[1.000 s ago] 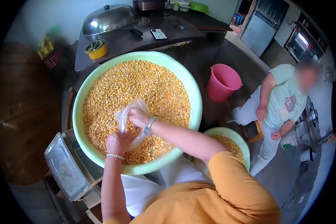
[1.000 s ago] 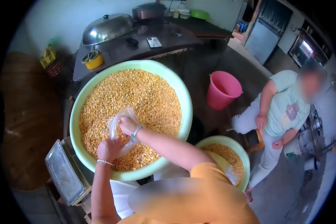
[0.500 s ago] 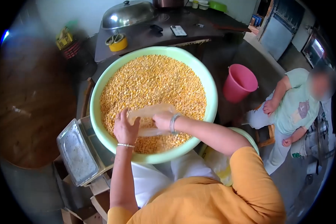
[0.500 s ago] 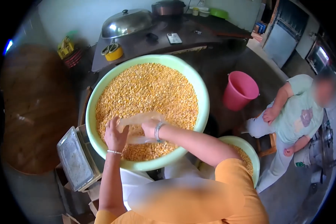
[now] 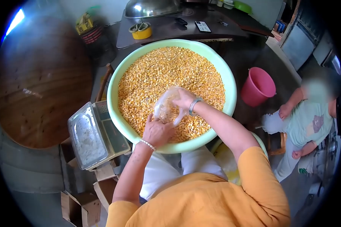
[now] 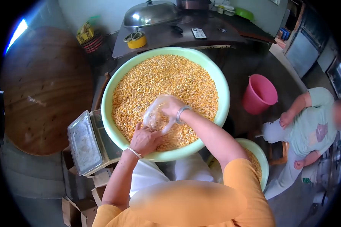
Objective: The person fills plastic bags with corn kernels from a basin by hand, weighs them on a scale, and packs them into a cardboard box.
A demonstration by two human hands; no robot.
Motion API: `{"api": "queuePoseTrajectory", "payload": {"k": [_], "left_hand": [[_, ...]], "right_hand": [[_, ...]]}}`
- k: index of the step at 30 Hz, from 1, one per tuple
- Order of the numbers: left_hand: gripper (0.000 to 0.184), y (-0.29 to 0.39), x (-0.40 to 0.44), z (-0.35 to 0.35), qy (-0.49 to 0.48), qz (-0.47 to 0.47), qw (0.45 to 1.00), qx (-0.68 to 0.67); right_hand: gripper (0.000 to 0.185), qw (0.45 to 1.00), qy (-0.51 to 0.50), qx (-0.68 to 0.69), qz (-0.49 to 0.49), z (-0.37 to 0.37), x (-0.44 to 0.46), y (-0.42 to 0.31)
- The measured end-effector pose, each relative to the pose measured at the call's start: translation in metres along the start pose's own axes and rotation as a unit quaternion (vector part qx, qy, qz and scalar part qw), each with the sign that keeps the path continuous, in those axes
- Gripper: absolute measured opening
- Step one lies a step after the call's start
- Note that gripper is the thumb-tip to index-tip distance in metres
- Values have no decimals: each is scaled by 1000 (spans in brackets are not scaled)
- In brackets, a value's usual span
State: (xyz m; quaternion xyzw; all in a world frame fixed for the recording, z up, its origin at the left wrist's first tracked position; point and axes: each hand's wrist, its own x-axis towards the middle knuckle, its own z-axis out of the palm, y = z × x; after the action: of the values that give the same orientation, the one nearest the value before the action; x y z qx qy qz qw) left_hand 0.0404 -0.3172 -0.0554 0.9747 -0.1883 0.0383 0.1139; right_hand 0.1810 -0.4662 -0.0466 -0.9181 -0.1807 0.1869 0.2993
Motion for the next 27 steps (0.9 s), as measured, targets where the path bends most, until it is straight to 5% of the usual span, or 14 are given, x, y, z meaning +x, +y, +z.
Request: {"api": "queuePoseTrajectory", "payload": {"k": [3,5,6,9,12,16,19,24,27], "left_hand": [[11,0,0,-3,-33,-22,999,23],[14,-5,-4,4,34,-5,999,7],[15,-3,-4,4,70,1,998,-4],[25,7,16,1,116,36,992,12],[33,13,21,3,21,-16,999,32],[32,21,17,-5,-27,-84,995,38],[31,10,14,3,24,-103,994,-3],[34,-13,24,-7,220,-199,955,10],[46,-22,31,-9,203,-269,940,43]], "right_hand": [[24,999,21,1,-41,7,-4,7],[21,992,72,-50,-93,6,-9,10],[18,949,229,14,-214,21,-2,30],[21,943,286,29,-168,0,-1,43],[23,937,327,-55,-113,-8,9,74],[25,976,68,-197,67,-17,-5,77],[24,967,-12,-251,42,-8,-9,70],[25,971,-14,-232,52,1,-5,67],[25,975,-41,-216,39,-3,-10,64]]}}
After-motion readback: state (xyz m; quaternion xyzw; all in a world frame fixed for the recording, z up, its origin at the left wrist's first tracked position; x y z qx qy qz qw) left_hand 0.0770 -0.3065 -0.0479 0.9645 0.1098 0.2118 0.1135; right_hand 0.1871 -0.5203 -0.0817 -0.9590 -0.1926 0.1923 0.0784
